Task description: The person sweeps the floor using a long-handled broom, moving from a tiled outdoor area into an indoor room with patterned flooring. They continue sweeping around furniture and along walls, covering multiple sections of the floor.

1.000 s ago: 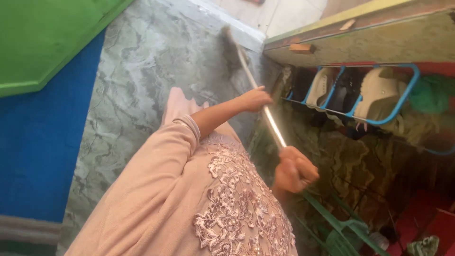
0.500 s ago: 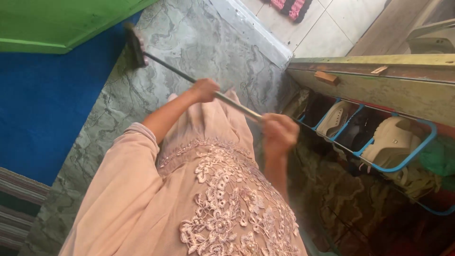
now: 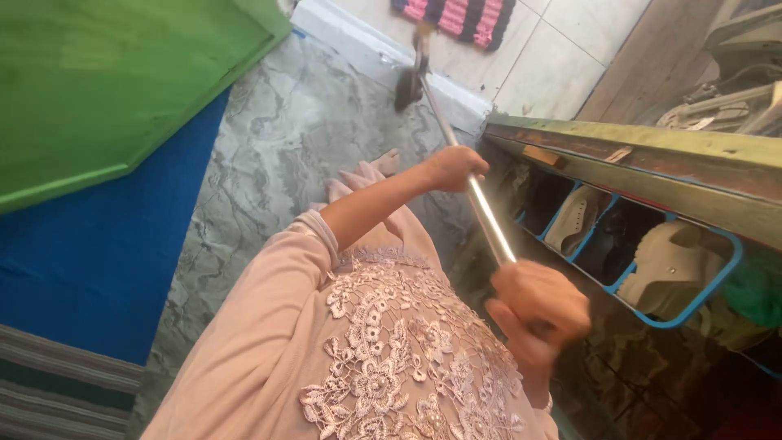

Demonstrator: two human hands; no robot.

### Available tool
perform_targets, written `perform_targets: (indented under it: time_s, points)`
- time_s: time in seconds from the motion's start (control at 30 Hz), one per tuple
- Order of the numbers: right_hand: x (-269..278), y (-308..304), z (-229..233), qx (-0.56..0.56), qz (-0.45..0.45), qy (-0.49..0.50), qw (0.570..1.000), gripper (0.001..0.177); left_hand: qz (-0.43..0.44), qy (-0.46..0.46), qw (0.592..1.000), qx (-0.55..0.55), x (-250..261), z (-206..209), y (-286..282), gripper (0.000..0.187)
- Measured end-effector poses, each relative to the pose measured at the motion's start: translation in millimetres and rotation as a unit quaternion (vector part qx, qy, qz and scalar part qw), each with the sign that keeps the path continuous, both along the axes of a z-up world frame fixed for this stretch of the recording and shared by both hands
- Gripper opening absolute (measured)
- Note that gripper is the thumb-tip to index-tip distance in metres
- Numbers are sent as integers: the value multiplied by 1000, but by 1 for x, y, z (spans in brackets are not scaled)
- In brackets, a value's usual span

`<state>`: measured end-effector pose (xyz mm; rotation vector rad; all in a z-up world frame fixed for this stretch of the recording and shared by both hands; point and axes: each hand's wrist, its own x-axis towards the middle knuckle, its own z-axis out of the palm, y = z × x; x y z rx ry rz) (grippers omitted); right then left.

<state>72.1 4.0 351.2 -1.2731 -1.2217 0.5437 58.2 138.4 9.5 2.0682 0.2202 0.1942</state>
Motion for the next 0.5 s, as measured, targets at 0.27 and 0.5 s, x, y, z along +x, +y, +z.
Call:
perform_targets:
  time_s: [0.27,0.5]
  points:
    - [51,30,-36,92,-218,97,967,13,36,-76,987,139,48,5,112,21]
    - [72,116,-146,74,-196,129,969,38,45,-32,983,177,26,-177,187,22]
